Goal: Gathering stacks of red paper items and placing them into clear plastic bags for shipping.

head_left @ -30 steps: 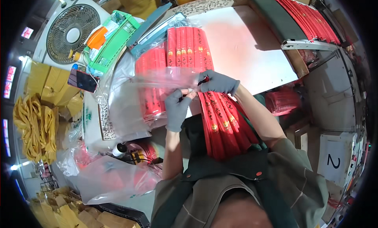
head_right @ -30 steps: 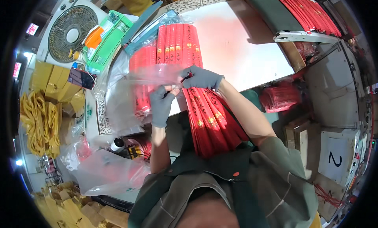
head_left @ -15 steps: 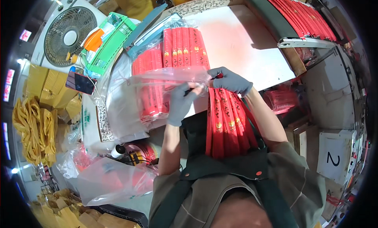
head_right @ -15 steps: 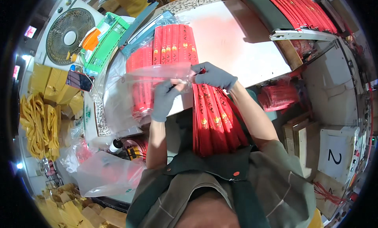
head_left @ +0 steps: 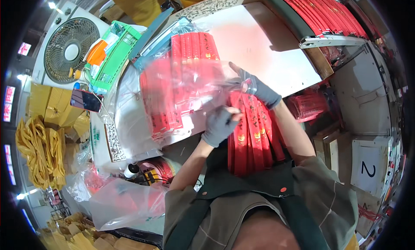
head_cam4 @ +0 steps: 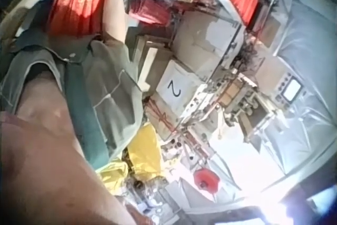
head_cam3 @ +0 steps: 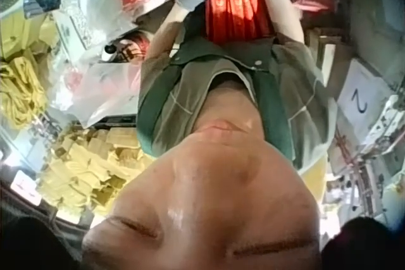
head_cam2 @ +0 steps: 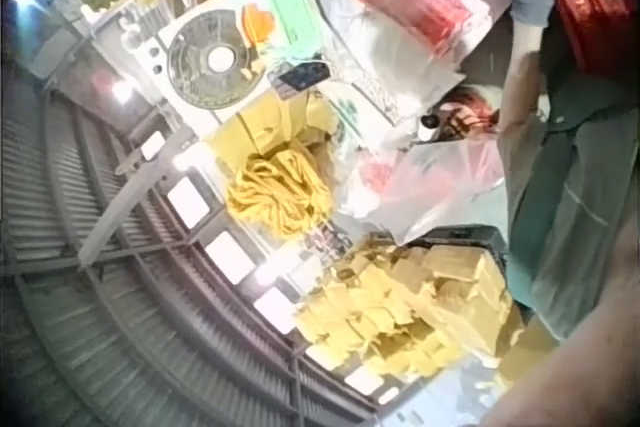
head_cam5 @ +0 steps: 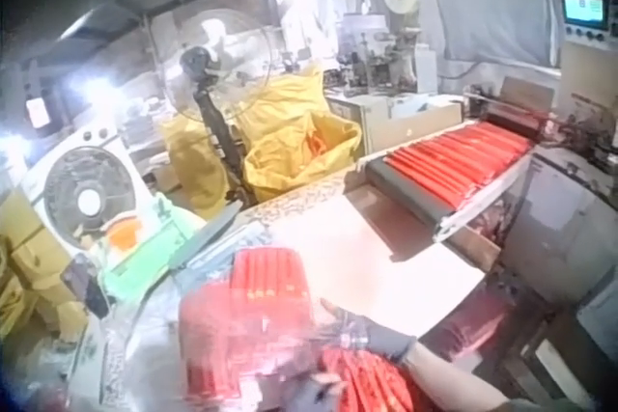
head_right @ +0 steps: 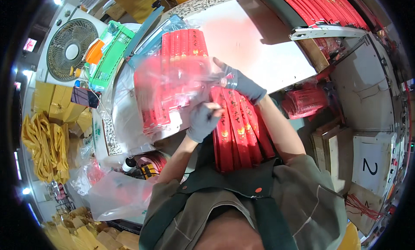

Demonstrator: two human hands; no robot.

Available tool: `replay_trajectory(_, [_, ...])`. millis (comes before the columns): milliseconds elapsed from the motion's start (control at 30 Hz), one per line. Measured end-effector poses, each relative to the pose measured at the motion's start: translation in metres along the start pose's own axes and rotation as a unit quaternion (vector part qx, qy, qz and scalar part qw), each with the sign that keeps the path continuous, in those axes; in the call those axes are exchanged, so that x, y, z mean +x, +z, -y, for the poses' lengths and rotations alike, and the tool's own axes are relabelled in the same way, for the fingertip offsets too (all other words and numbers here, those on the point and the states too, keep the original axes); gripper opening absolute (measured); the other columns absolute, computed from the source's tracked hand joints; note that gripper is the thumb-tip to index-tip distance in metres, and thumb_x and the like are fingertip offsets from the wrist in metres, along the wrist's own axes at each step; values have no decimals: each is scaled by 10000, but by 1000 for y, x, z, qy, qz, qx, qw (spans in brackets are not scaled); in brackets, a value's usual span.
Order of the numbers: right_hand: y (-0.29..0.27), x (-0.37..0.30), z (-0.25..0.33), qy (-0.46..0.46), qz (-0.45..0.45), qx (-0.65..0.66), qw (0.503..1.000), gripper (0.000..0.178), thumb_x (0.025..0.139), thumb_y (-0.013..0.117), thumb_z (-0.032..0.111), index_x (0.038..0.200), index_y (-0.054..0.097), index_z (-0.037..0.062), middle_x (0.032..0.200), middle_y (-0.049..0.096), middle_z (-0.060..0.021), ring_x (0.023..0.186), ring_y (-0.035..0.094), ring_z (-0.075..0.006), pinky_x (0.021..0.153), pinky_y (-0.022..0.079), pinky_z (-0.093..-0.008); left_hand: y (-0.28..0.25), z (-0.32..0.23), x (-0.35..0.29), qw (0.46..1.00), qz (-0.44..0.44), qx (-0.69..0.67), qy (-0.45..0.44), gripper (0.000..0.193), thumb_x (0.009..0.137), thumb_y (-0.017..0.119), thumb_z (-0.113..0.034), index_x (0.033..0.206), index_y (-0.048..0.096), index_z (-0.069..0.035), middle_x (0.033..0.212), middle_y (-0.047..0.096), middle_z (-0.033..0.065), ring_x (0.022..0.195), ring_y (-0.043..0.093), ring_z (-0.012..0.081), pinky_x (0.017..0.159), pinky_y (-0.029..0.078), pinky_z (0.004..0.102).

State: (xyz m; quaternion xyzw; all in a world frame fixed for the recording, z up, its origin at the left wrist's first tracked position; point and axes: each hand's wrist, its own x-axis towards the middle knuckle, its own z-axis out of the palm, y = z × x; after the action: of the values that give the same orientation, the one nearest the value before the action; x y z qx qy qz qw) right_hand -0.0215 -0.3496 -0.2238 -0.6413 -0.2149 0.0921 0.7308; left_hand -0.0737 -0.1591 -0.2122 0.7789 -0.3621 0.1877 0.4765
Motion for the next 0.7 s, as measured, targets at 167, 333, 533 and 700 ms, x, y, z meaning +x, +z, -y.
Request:
replay_trajectory(167, [37,-82,-27,105,-56,-54,991,845,914,457,507,1456,73,-16,1507,175,-166,1384,175,-227,1124,155,-326,-17,0,-68,988,63,107,-93,252,760,731,-148,693,497,-82,637,531,84,537,527,225,486,410,324])
replay_trajectory(333, [63,-159,8,125,-29,-2,992,816,882,576,414,1449,158,1,1493,222,-124,1378,187,-207,1118,162,-360,-3,-35,-116,994,86,-27,-66,354,691,776,-223,621,454,-95,579,476,97,526,492,304,448,382,380])
replay_trajectory(533, [11,-107,80,36,-67,-231,970,577,971,425,267,1428,215,-17,1391,395,-188,1262,394,-251,1040,303,-350,-52,-36,16,903,114,-214,-356,237,823,639,-143,648,497,-68,601,422,-57,586,402,58,527,348,258])
replay_trajectory(700, [-33,-22,187,-156,-17,-717,679,484,913,459,133,1368,320,46,726,606,-182,647,612,-359,600,491,-398,-132,53,128,952,60,-281,-106,532,781,521,-8,1307,442,-28,1225,517,146,1190,477,264,1001,377,360])
